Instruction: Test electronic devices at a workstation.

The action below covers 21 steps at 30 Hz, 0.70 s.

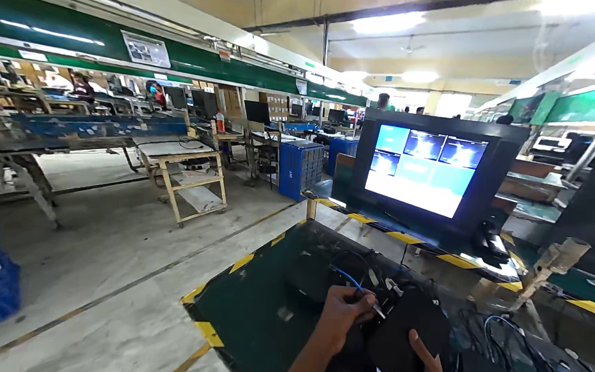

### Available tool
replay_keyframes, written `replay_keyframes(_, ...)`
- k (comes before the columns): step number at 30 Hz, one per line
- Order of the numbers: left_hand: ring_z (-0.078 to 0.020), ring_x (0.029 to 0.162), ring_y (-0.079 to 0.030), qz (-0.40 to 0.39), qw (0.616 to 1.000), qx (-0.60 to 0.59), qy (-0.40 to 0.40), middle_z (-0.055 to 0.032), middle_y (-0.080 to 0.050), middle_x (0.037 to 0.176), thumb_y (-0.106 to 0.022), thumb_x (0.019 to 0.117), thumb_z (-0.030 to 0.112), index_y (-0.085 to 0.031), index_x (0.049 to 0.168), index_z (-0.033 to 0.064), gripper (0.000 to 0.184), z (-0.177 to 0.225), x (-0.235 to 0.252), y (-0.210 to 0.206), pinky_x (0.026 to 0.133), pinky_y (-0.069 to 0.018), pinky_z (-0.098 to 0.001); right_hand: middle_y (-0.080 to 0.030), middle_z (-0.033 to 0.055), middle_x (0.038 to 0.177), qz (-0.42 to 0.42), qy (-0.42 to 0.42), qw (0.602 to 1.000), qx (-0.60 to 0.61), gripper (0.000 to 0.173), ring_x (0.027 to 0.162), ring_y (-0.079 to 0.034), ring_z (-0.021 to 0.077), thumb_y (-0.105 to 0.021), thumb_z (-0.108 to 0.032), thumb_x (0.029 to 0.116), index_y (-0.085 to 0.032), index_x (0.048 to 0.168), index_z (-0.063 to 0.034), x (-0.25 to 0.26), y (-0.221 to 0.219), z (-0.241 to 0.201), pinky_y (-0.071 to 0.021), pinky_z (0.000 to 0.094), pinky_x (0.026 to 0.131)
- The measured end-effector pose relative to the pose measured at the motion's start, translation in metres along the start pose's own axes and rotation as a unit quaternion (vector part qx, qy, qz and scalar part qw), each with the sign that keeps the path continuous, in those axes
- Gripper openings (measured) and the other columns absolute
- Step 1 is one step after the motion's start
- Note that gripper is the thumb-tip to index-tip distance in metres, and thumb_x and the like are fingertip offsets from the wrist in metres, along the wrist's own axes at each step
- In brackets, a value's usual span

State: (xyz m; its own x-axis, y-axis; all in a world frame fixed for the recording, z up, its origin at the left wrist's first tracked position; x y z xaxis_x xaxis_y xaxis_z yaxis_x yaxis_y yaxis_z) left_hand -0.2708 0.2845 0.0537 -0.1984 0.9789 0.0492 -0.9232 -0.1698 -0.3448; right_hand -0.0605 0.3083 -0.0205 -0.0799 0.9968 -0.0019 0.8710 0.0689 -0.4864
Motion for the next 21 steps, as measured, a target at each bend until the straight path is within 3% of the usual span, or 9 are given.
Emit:
replay_keyframes(3,-0.0134,0.073,-0.07,0.034,0.994,0.075,-0.069,-0.0078,-0.075,0.084,-0.076,0.0902,0.008,-0.077,0.095,-0.0001,0.009,0.005,0.002,0.007,0.07,-0.0602,-0.029,-0.071,0.0042,0.107,0.015,-0.005,1.0,-0.009,0.055,0.095,-0.071,0.0088,-0.069,-0.023,0.091,-0.044,0.136,-0.0036,-0.002,0.001,0.004,-0.062,0.031,0.085)
replay_keyframes(6,-0.0105,0.072,-0.069,0.06,0.98,0.174,-0.075,-0.0019,-0.075,0.081,-0.079,0.0886,0.018,-0.079,0.091,0.0079,0.011,0.005,0.002,0.011,0.069,-0.0589,-0.0297,-0.068,0.0059,0.111,0.023,0.0,0.999,-0.029,0.066,0.098,-0.07,0.0087,-0.073,-0.021,0.0887,-0.037,0.141,-0.0024,-0.004,-0.004,0.0,-0.0616,0.0303,0.087)
replay_keyframes(10,-0.0061,0.071,-0.067,0.102,0.962,0.22,-0.126,0.0033,-0.074,0.078,-0.079,0.0871,0.022,-0.08,0.087,0.0138,0.009,0.013,-0.001,0.008,0.068,-0.056,-0.0283,-0.072,0.0051,0.105,0.028,0.011,1.0,0.003,0.051,0.093,-0.072,0.0095,-0.068,-0.016,0.0935,-0.044,0.136,-0.0024,-0.003,-0.013,-0.003,-0.0631,0.0308,0.084)
replay_keyframes(12,-0.0074,0.075,-0.069,0.076,0.968,0.203,-0.127,0.0013,-0.075,0.083,-0.077,0.0907,0.023,-0.08,0.091,0.0109,0.013,0.013,-0.001,0.004,0.07,-0.0576,-0.0279,-0.072,0.0045,0.104,0.026,0.01,1.0,0.004,0.048,0.092,-0.072,0.0093,-0.067,-0.016,0.0941,-0.045,0.134,-0.0024,-0.003,-0.012,-0.004,-0.063,0.0303,0.083)
replay_keyframes(14,-0.0135,0.082,-0.07,-0.004,0.983,0.172,-0.061,-0.0047,-0.073,0.093,-0.059,0.104,0.028,-0.073,0.106,0.0043,0.028,0.009,-0.004,-0.005,0.075,-0.0611,-0.0323,-0.071,0.005,0.104,0.019,0.012,1.0,-0.011,0.053,0.092,-0.072,0.0096,-0.07,-0.018,0.0909,-0.045,0.134,-0.0016,0.0,-0.006,-0.006,-0.0627,0.0305,0.084)
replay_keyframes(16,-0.0134,0.087,-0.066,-0.083,0.98,0.182,-0.003,-0.0054,-0.068,0.101,-0.039,0.1112,0.03,-0.067,0.122,0.0033,0.04,0.004,-0.012,-0.011,0.079,-0.0579,-0.0329,-0.07,0.0052,0.105,0.013,0.009,0.999,-0.037,0.058,0.092,-0.071,0.0088,-0.072,-0.019,0.0879,-0.043,0.135,-0.0009,0.003,-0.001,-0.008,-0.0624,0.03,0.084)
replay_keyframes(19,-0.0049,0.079,-0.059,-0.086,0.971,0.219,-0.051,-0.0014,-0.069,0.098,-0.053,0.1028,0.012,-0.073,0.11,0.0032,0.023,0.009,-0.012,-0.008,0.073,-0.0497,-0.0234,-0.069,0.0029,0.104,0.006,0.012,0.998,-0.054,0.058,0.092,-0.07,0.0066,-0.071,-0.018,0.0874,-0.042,0.135,-0.0015,0.002,0.005,-0.014,-0.0616,0.0284,0.084)
replay_keyframes(21,-0.008,0.082,-0.068,-0.043,0.981,0.176,-0.067,-0.0041,-0.074,0.096,-0.065,0.0978,0.009,-0.075,0.104,0.0018,0.014,0.014,-0.012,0.002,0.077,-0.0577,-0.0259,-0.071,0.0012,0.104,-0.004,0.019,0.999,-0.041,0.051,0.093,-0.071,0.0062,-0.069,-0.018,0.0914,-0.044,0.134,-0.0028,0.001,0.002,-0.014,-0.0615,0.0282,0.086)
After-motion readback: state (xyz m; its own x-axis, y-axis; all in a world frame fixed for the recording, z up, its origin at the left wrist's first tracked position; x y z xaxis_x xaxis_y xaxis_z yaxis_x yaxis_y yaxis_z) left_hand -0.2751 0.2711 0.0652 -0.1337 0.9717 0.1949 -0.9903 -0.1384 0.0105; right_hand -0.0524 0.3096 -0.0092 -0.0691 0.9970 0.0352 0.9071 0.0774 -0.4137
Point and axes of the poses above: each hand's wrist, its own x-axis towards the middle knuckle, its own y-axis out of the back of the hand, z = x × y, the point moved 10 cm from there along x, towards the middle knuckle
